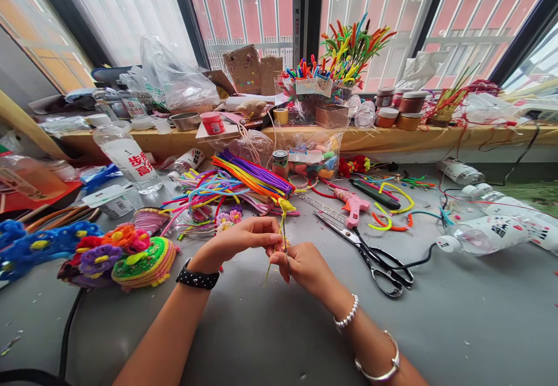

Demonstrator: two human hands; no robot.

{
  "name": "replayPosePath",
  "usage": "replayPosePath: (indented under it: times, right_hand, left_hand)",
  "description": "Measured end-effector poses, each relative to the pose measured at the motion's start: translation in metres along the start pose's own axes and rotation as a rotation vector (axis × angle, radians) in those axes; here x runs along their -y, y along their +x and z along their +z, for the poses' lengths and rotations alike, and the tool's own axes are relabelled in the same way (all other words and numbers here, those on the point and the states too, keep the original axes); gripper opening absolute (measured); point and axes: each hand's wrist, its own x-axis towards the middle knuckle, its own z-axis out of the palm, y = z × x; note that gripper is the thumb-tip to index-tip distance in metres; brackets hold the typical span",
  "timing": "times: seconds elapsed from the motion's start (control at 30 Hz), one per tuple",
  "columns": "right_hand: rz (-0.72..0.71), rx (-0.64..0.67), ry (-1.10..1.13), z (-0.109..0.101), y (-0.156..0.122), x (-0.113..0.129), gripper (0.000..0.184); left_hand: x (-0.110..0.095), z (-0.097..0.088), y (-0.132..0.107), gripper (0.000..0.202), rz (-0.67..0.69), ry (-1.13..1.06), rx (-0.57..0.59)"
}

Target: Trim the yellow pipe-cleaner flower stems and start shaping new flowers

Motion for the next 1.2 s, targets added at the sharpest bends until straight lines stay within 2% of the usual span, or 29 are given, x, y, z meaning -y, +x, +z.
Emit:
replayPosePath:
  times: [0.7,1.2]
  right_hand:
    - [-0.002,-0.02,-0.012,-0.0024,0.0007,-0.0027,0.067]
    - [-0.057,0.045,-0.028,-0.0033,-0.0022,0.001,0.072]
  left_hand:
    - [0.0023,-0.0015,0.0014,0.02,0.023,0.004,-0.048]
    - [-0.0018,0.0,-0.0004,0.019,0.01,0.042,-0.042]
